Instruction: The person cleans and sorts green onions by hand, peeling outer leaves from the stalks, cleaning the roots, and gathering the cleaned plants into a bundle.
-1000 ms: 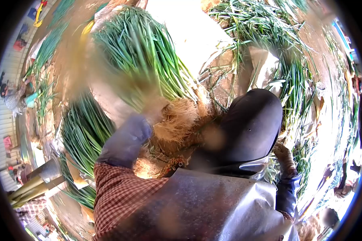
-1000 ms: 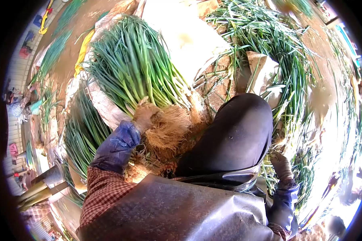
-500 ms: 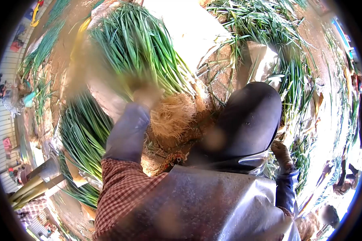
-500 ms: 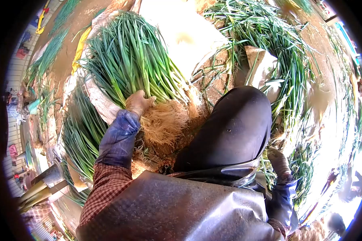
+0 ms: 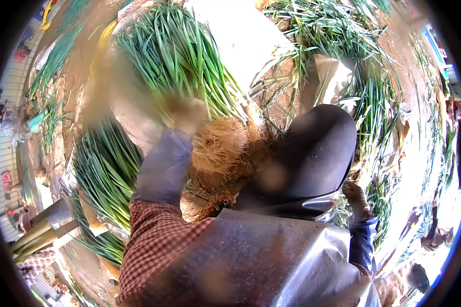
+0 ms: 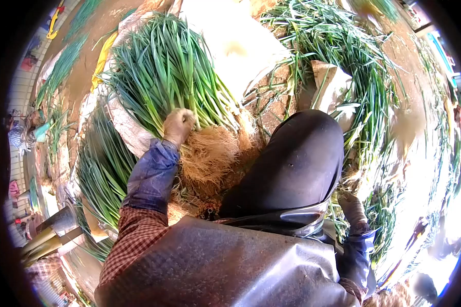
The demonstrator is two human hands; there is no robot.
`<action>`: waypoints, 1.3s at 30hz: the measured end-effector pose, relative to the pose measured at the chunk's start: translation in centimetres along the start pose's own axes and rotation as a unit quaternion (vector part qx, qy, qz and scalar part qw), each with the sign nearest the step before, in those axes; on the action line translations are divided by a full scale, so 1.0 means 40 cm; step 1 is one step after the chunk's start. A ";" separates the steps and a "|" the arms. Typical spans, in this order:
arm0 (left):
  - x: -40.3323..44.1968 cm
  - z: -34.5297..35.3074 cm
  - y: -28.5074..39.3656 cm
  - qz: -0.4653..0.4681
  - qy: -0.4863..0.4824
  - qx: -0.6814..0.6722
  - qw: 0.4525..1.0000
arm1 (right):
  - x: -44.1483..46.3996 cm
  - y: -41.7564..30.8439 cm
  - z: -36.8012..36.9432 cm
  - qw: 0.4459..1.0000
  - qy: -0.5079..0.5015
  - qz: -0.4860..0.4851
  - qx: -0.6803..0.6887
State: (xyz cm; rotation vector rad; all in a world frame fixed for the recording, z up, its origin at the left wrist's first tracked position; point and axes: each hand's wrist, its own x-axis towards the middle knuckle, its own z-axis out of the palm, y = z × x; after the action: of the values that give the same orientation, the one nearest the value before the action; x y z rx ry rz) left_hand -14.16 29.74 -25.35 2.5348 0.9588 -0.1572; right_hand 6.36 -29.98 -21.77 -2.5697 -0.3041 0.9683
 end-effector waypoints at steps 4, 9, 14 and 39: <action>-0.084 0.003 0.021 0.028 -0.034 0.032 0.999 | -0.011 -0.019 -0.004 1.000 0.019 0.013 -0.016; -0.208 0.122 -0.020 0.181 0.014 -0.152 0.972 | -0.008 0.015 0.002 1.000 0.006 0.008 -0.003; -0.238 0.046 -0.019 0.113 0.041 -0.227 0.966 | -0.022 -0.038 -0.013 0.999 0.002 0.030 -0.024; -0.062 0.021 -0.023 -0.209 0.029 -0.374 0.903 | -0.047 -0.088 -0.058 0.996 0.085 -0.027 -0.014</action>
State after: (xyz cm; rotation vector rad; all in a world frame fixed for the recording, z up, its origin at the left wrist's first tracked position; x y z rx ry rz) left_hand -16.61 28.52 -25.81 1.6242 1.2757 0.1444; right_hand 6.28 -28.01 -17.60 -2.6329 -0.3408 0.7253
